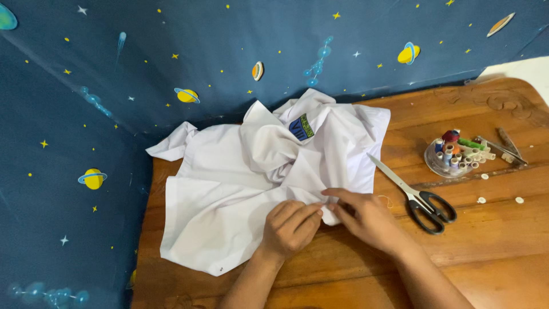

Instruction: The person hand-sews a white shirt laid on a wooden table, using a needle and thread to stitch near the shirt's placket and work with loose buttons. They pull the thread through the fabric repeatedly, reposition the shirt, and at times reach toward the scissors and thread spools on the table.

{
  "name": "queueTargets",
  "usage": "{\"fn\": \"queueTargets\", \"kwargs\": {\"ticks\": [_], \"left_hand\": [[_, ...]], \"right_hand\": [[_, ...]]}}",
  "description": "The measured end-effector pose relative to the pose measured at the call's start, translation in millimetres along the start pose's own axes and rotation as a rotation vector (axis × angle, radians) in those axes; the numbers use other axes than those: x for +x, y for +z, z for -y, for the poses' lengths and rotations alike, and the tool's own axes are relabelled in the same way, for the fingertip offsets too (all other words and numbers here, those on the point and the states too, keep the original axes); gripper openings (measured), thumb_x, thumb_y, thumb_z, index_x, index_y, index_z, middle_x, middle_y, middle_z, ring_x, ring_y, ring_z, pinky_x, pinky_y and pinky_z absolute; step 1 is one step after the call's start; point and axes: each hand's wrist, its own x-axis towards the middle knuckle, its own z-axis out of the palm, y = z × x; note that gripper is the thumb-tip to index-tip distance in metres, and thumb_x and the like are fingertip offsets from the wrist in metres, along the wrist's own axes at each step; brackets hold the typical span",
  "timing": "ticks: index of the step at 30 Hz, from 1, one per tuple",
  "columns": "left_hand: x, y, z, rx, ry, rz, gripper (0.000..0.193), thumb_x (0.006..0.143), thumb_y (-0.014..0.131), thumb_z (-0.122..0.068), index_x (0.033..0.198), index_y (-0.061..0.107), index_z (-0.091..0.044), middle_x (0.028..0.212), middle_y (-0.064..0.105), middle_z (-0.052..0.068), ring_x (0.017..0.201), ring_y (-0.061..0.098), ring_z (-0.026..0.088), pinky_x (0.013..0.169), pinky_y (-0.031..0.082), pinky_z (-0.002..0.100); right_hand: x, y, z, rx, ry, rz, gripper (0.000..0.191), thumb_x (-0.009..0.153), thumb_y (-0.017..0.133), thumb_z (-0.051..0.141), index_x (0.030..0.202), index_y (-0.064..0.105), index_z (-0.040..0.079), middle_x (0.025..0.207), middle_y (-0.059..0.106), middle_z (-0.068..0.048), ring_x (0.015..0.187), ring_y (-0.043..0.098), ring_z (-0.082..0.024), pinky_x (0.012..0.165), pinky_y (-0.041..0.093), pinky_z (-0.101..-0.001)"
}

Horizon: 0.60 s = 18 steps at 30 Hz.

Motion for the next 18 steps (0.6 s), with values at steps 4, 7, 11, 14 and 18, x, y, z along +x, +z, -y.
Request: {"fn": "queueTargets", "kwargs": {"ticks": [4, 7, 11, 14, 18], "left_hand": [[6, -9, 1, 0.038, 0.100, 0.037, 0.012, 0.080, 0.076, -0.001, 0.092, 0.074, 0.001, 0.096, 0.072, 0.008, 0.084, 0.068, 0.022, 0.072, 0.057, 0.034], [8, -12, 0, 0.034, 0.106, 0.070, 0.012, 0.081, 0.076, -0.002, 0.093, 0.074, 0.001, 0.097, 0.072, 0.009, 0.084, 0.068, 0.021, 0.071, 0.056, 0.033], [9, -13, -3, 0.024, 0.077, 0.096, 0.012, 0.079, 0.076, -0.003, 0.091, 0.074, 0.000, 0.096, 0.072, 0.008, 0.083, 0.068, 0.021, 0.072, 0.057, 0.033], [8, -11, -6, 0.016, 0.043, 0.110, 0.011, 0.078, 0.077, -0.002, 0.089, 0.073, -0.002, 0.096, 0.073, 0.006, 0.083, 0.068, 0.021, 0.072, 0.057, 0.032], [3, -9, -9, -0.044, -0.029, 0.122, 0.010, 0.079, 0.079, -0.003, 0.086, 0.071, -0.003, 0.097, 0.073, 0.005, 0.085, 0.069, 0.021, 0.073, 0.056, 0.033]], "right_hand": [[6, 4, -4, 0.049, -0.358, -0.022, 0.028, 0.088, 0.068, 0.010, 0.114, 0.074, 0.008, 0.094, 0.078, -0.014, 0.078, 0.074, -0.031, 0.070, 0.057, -0.0367], [8, 8, -13, 0.047, -0.375, -0.026, 0.020, 0.087, 0.069, 0.010, 0.106, 0.077, 0.007, 0.093, 0.079, -0.013, 0.082, 0.075, -0.032, 0.072, 0.058, -0.0366], [11, 14, -27, 0.109, -0.275, -0.065, 0.017, 0.086, 0.074, 0.012, 0.101, 0.079, 0.006, 0.091, 0.080, -0.010, 0.080, 0.077, -0.024, 0.072, 0.060, -0.0327], [8, 14, -37, 0.259, -0.068, -0.105, 0.021, 0.087, 0.074, 0.012, 0.105, 0.080, 0.005, 0.089, 0.083, -0.008, 0.074, 0.077, -0.020, 0.070, 0.061, -0.0322], [8, 10, -48, 0.786, -0.029, -0.073, 0.024, 0.095, 0.066, 0.006, 0.114, 0.076, -0.005, 0.101, 0.081, -0.016, 0.084, 0.074, -0.021, 0.074, 0.060, -0.0370]]}}
